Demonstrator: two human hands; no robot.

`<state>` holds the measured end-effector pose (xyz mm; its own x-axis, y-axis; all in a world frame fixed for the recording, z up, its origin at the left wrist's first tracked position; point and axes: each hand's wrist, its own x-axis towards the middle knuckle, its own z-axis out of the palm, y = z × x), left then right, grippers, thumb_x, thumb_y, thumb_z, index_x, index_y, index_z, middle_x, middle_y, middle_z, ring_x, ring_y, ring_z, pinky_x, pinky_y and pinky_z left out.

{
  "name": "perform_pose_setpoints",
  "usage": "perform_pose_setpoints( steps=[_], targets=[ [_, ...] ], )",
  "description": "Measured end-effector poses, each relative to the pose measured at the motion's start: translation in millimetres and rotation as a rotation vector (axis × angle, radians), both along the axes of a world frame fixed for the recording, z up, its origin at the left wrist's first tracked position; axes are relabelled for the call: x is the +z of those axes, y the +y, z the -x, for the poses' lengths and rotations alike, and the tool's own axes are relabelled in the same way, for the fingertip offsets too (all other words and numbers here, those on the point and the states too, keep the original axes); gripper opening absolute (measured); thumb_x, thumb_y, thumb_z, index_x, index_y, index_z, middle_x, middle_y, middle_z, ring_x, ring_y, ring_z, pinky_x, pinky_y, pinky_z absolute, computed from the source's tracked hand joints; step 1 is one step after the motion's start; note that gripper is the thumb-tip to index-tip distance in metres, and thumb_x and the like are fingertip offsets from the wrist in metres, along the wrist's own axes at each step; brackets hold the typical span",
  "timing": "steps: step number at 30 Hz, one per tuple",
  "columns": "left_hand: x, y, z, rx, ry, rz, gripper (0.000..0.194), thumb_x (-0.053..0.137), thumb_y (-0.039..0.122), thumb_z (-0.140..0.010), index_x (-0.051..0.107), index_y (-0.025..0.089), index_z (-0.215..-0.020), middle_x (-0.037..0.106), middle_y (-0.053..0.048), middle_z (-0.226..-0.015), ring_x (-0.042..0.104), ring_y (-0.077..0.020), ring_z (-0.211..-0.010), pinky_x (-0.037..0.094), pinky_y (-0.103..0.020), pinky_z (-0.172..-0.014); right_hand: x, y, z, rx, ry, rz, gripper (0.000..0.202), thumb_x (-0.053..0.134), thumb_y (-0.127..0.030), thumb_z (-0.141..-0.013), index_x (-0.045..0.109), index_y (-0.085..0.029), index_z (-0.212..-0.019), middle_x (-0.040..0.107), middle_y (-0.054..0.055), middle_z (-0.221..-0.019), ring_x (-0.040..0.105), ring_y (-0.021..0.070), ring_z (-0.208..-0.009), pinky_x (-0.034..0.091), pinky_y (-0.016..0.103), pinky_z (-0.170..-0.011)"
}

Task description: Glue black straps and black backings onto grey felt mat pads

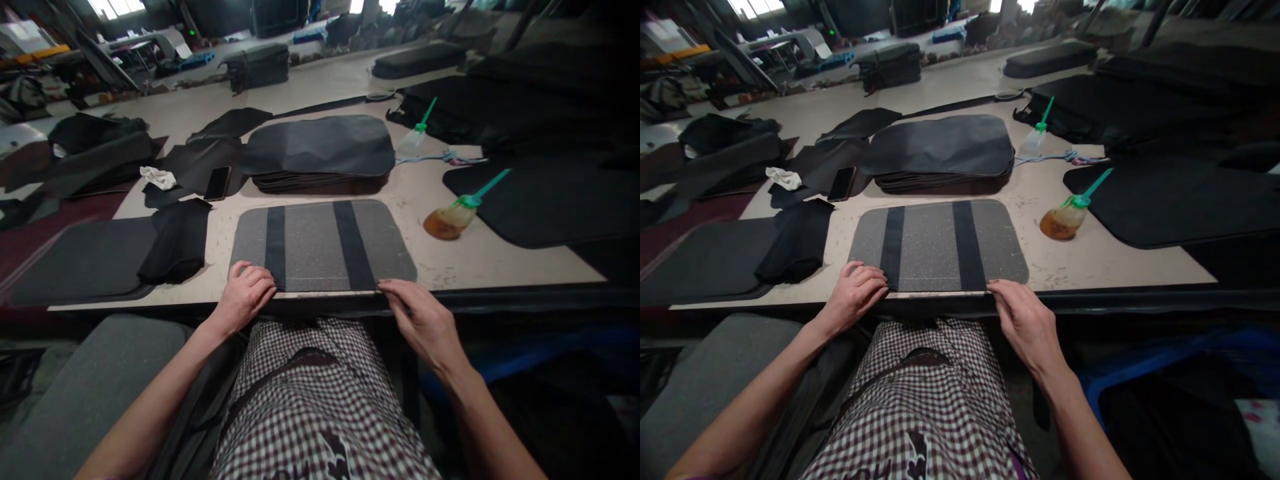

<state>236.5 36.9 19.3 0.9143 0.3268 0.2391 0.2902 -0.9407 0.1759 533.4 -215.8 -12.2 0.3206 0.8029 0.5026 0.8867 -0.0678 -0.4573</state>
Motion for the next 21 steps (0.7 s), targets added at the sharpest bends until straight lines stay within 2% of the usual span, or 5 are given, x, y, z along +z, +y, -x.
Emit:
perform_pose_setpoints(
  steps=[5,9,13,17,21],
  targets=[
    [-1.6,-3,-2,-0.001,-0.032,-0.043,0.016,0.054,0.028,-0.104,0.069,0.024,-0.105,0.076,-0.004,-0.113,0.067,-0.0211,-0.111,0.031,-0.049,-0.113,-2.6,0,-2,0.004,0.024,-0.026,0.023,0.052,-0.018,-0.105,0.067,-0.024,-0.121,0.072,0.006,-0.121,0.068,0.0235,-0.112,0.054,0.041,-0.103],
    [-8.1,-3,1,-0.016,-0.082,-0.008,0.015,0.056,0.028,-0.103,0.07,0.024,-0.106,0.074,-0.005,-0.115,0.064,-0.0231,-0.115,0.035,-0.048,-0.109,-2.6,-2,0,-0.006,0.052,-0.055,0.026,0.05,-0.015,-0.104,0.067,-0.025,-0.122,0.072,0.007,-0.121,0.068,0.0247,-0.113,0.055,0.043,-0.102],
    [-22.6,9,5,0.068,-0.15,0.113,0.02,0.063,0.044,-0.098,0.072,0.026,-0.098,0.069,-0.006,-0.113,0.062,-0.0265,-0.112,0.043,-0.046,-0.101,2.0,-7,-8,-0.064,0.083,-0.087,0.029,0.047,-0.011,-0.102,0.065,-0.026,-0.12,0.072,0.006,-0.12,0.066,0.0236,-0.116,0.053,0.043,-0.105],
    [-29.9,18,7,0.128,-0.218,0.272,0.04,0.068,0.064,-0.088,0.071,0.026,-0.099,0.066,-0.007,-0.115,0.061,-0.0299,-0.112,0.046,-0.048,-0.1,4.8,-18,-44,-0.314,0.113,-0.146,0.022,0.048,-0.013,-0.098,0.064,-0.024,-0.109,0.071,0.007,-0.117,0.067,0.0234,-0.11,0.054,0.04,-0.099],
    [-34.4,20,10,0.175,-0.249,0.332,0.04,0.064,0.063,-0.09,0.068,0.03,-0.111,0.066,-0.005,-0.12,0.062,-0.0306,-0.117,0.047,-0.05,-0.107,4.8,-25,-116,-0.615,0.047,-0.069,0.027,0.05,-0.017,-0.092,0.062,-0.019,-0.117,0.068,0.012,-0.12,0.067,0.0265,-0.107,0.056,0.04,-0.093]
  ],
)
